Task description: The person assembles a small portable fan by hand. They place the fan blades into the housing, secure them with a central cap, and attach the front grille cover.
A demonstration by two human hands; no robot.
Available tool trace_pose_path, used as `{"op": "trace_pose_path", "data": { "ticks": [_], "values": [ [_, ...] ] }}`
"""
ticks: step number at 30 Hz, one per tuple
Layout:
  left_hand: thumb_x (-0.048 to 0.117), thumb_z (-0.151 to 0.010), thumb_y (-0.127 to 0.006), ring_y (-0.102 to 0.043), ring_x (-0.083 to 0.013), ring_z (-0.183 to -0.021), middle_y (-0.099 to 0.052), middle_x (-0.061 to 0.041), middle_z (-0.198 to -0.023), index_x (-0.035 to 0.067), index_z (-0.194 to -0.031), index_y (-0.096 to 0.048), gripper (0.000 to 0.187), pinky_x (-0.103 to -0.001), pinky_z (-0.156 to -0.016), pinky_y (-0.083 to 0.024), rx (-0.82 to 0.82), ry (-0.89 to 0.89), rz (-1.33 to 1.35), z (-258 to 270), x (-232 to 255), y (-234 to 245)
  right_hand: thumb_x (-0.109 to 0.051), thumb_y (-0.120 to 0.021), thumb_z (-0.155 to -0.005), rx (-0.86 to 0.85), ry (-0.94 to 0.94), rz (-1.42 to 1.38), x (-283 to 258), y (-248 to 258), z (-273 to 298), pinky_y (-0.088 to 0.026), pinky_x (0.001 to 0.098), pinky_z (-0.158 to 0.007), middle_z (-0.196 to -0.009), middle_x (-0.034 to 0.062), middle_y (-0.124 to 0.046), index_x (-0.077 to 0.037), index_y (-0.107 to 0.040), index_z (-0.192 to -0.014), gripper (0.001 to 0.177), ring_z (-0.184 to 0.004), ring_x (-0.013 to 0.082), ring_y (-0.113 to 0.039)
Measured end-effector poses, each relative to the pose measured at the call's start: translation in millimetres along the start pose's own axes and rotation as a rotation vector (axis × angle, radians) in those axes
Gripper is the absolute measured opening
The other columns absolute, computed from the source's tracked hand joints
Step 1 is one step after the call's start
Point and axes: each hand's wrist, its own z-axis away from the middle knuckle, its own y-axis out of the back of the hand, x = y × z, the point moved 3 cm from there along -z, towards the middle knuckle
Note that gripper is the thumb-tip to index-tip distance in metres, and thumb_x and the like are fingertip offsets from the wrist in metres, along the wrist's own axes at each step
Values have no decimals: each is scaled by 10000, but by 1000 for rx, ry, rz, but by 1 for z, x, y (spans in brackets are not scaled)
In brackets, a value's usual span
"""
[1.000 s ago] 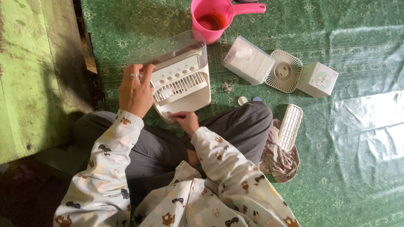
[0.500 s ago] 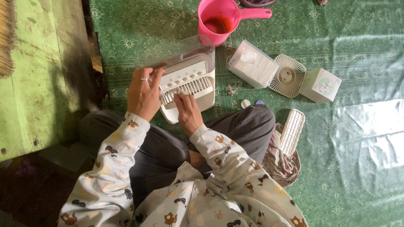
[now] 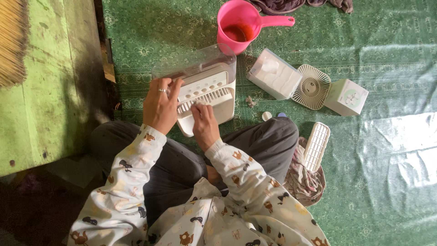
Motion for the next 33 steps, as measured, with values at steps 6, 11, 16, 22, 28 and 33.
{"op": "trace_pose_path", "data": {
  "ticks": [6,11,16,22,28,33],
  "values": [
    [-39,-769,-802,-574,-274,-1106,-535,-77,-1154,112,-1337,-608,619,-381,-803,-582,-4,-12,-48,2,-3,-6,83,-634,-856,27,-170,-156,25,9,12,-560,405,-867,-1026,146,-654,11,-748,-1090,270,-982,306,-630],
    [-26,-730,-821,-573,-288,-1096,-534,-99,-1172,94,-1336,-597,657,-387,-795,-581,-14,3,-19,0,-6,-7,64,-650,-805,62,132,-19,15,-19,-9,-567,408,-958,-1135,185,-673,78,-695,-1132,331,-1082,328,-630],
    [-23,-722,-810,-573,-302,-1093,-536,-99,-1164,103,-1320,-596,647,-407,-808,-574,-20,11,-23,-3,-4,-1,91,-660,-753,-41,205,40,14,-13,3,-563,403,-985,-1183,207,-671,114,-685,-1119,367,-1126,350,-626],
    [-28,-757,-789,-569,-304,-1108,-534,-99,-1172,107,-1333,-593,624,-415,-829,-567,1,2,-8,-4,-2,1,122,-635,-812,-85,-45,-233,25,19,30,-574,382,-937,-1051,142,-705,29,-707,-1046,261,-1063,291,-660],
    [-45,-717,-786,-557,-309,-1121,-527,-101,-1181,95,-1338,-591,666,-411,-837,-571,-28,6,-22,-5,-2,1,109,-643,-875,98,-84,-265,19,22,-25,-531,432,-850,-973,151,-669,5,-684,-1044,202,-961,372,-641],
    [-59,-735,-784,-554,-307,-1133,-513,-98,-1173,99,-1339,-593,652,-397,-834,-576,-36,16,-8,-3,-4,-2,103,-616,-932,112,-305,-445,44,2,-18,-605,338,-797,-1007,119,-707,-18,-706,-1052,193,-901,270,-752]
  ]
}}
